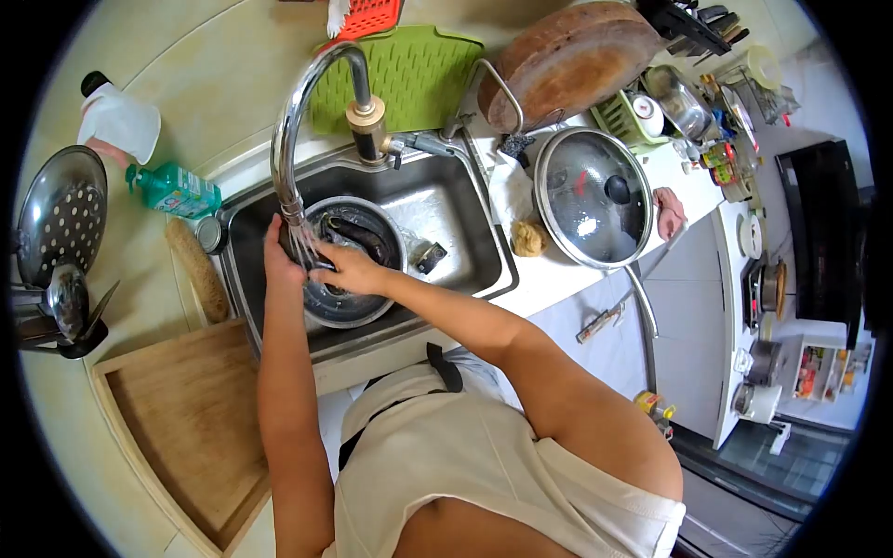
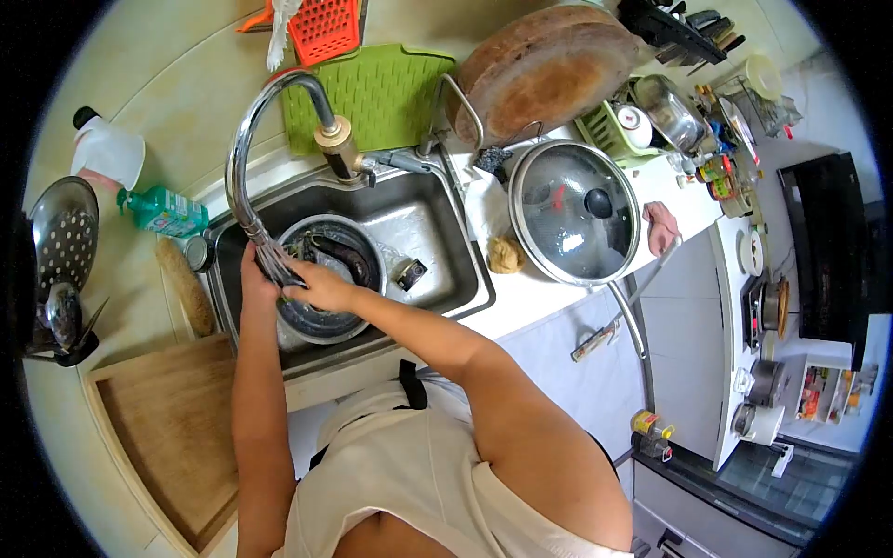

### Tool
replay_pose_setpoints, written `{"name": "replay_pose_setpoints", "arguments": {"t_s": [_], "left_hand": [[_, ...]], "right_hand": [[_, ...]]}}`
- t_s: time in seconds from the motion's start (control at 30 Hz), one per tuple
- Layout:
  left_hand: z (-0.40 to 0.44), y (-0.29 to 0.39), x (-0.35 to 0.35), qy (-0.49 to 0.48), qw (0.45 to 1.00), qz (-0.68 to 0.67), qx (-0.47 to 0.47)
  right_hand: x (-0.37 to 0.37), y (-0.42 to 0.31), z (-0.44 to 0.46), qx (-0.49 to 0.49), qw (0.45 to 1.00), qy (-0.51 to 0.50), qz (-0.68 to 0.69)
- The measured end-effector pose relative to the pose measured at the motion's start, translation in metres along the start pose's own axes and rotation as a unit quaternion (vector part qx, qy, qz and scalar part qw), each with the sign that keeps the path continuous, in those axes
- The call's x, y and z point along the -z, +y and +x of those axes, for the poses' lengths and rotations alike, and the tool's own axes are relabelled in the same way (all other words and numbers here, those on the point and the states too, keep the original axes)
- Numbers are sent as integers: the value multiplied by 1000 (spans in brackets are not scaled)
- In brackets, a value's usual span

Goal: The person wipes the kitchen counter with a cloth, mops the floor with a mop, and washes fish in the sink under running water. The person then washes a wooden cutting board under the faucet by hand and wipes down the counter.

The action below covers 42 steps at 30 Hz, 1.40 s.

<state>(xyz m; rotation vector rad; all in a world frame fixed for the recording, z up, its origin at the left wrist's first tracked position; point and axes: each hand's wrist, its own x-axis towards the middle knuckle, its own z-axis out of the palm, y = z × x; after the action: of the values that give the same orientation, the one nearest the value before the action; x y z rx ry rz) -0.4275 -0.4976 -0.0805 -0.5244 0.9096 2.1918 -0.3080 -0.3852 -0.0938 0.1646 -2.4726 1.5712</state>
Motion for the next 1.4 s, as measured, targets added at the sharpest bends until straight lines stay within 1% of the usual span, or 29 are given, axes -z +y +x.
{"name": "replay_pose_setpoints", "arguments": {"t_s": [0.03,0.07,0.13,0.17,0.2,0.27,0.3,0.33,0.37,0.4,0.5,0.53,0.6,0.63,0.67,0.73,0.8,0.83,0.93,0.97,1.0,1.07,1.1,1.13,1.2,1.23,1.33,1.37,1.4], "left_hand": [[-3,0,-5,12,1000,0,-8],[1,-4,6,-33,999,11,-18],[-4,-20,5,-43,995,37,-87],[-6,-31,0,45,992,34,-109],[-5,-41,4,44,992,25,-117],[-53,-60,-42,181,949,230,-115],[-22,-70,-7,139,968,143,-151],[-13,-66,7,106,977,123,-139],[12,-58,32,84,986,106,-98],[0,-51,23,142,980,102,-96],[12,-37,43,105,961,204,-153],[12,-39,47,109,957,230,-140],[11,-40,51,117,944,284,-118],[13,-42,54,168,918,352,-74],[16,-44,57,218,881,419,-32],[58,-47,98,320,787,522,70],[23,-60,66,240,795,556,33],[-5,-62,30,204,795,569,51],[31,-77,72,131,819,557,46],[30,-93,67,162,823,545,-12],[39,-103,81,111,841,528,-35],[59,-117,110,9,867,490,-84],[33,-125,77,36,855,508,-100],[33,-133,73,30,862,493,-118],[27,-155,69,19,874,463,-148],[15,-165,57,63,883,445,-137],[-15,-178,34,88,853,512,-53],[-32,-197,22,105,884,448,-85],[-37,-210,18,114,877,461,-79]], "right_hand": [[3,-3,-1,-53,997,-13,55],[4,-6,-1,-111,988,-5,111],[11,-19,1,-173,982,39,63],[12,-21,3,-317,927,16,200],[12,-22,4,-338,908,48,242],[-30,26,0,-191,959,196,67],[-36,31,-3,-49,973,221,-31],[-29,14,-8,-148,981,118,-35],[-24,1,-7,-174,982,74,-19],[-23,-13,-5,-284,956,43,57],[-36,-1,-17,-149,986,28,-71],[-35,5,-24,-98,988,19,-120],[-12,0,-42,-93,980,8,-179],[2,-4,-54,-91,974,2,-208],[20,-9,-66,-123,973,9,-196],[64,-26,-93,-186,967,22,-171],[104,-24,-128,-147,959,98,-222],[127,-23,-148,-131,947,137,-259],[198,-29,-214,-114,878,278,-372],[224,-32,-240,-151,861,311,-372],[247,-35,-268,-186,843,343,-370],[285,-45,-320,-260,740,397,-476],[300,-47,-343,-289,712,399,-499],[312,-47,-364,-318,683,401,-522],[333,-44,-400,-444,709,293,-463],[342,-41,-417,-503,714,233,-427],[358,-16,-448,-497,777,203,-328],[366,-10,-452,-504,782,164,-329],[373,-4,-452,-510,786,123,-327]]}}
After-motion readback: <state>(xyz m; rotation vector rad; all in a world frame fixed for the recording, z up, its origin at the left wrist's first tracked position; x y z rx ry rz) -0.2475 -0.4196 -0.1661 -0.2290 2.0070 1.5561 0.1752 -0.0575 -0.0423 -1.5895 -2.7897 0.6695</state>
